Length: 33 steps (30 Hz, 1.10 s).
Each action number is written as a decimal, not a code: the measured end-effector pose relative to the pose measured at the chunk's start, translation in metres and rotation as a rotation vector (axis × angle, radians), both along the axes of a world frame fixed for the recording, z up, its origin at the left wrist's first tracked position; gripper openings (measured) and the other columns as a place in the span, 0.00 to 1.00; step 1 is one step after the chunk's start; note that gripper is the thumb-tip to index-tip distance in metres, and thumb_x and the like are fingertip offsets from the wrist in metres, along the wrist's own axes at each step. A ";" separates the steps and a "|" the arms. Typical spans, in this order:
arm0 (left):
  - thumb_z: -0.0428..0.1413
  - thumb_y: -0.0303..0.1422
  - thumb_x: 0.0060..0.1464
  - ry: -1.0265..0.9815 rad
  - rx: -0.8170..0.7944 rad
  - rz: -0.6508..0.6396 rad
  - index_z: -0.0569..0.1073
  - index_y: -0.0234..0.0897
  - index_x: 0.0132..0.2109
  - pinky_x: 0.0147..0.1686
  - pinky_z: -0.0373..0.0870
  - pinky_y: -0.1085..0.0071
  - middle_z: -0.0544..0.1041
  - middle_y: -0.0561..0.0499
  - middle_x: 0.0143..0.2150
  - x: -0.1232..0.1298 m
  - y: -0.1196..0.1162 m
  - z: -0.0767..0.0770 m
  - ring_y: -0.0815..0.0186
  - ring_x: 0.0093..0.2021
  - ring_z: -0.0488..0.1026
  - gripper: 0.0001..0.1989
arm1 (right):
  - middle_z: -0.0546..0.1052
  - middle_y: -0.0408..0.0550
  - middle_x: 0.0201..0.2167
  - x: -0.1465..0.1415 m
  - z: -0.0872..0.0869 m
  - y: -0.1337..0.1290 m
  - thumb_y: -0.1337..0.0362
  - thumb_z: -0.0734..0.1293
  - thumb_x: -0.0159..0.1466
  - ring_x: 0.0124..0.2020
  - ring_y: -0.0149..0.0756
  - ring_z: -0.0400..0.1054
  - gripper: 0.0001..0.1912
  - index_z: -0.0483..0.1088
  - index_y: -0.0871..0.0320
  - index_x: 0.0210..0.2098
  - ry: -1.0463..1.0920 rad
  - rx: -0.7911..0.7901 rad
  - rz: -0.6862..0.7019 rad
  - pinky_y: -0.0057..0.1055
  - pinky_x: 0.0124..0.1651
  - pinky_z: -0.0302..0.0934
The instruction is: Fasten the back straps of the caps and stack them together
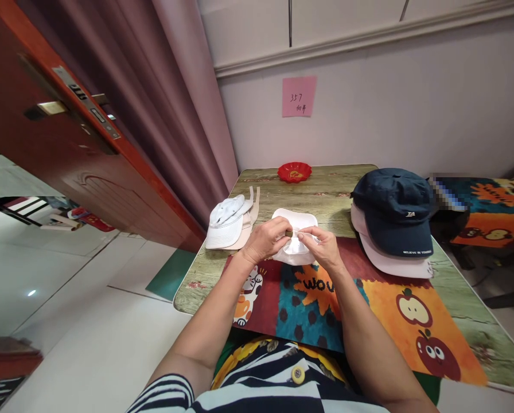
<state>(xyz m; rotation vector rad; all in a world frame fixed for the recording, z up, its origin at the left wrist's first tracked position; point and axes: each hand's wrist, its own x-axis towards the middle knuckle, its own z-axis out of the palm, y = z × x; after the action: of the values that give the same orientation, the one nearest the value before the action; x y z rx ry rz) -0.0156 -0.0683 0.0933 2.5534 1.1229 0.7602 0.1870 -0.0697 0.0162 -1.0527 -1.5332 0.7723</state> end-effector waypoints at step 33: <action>0.55 0.32 0.60 -0.027 0.053 -0.016 0.74 0.39 0.44 0.47 0.72 0.66 0.79 0.46 0.46 0.003 -0.003 -0.004 0.61 0.47 0.77 0.06 | 0.80 0.46 0.30 -0.006 0.010 -0.007 0.49 0.70 0.61 0.34 0.41 0.73 0.16 0.77 0.56 0.32 0.057 -0.095 0.068 0.32 0.38 0.64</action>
<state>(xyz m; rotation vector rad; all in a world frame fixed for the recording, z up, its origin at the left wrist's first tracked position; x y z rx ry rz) -0.0124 -0.0717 0.0893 2.5842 1.0872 0.8283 0.1813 -0.0765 0.0259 -1.0432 -1.5021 0.9223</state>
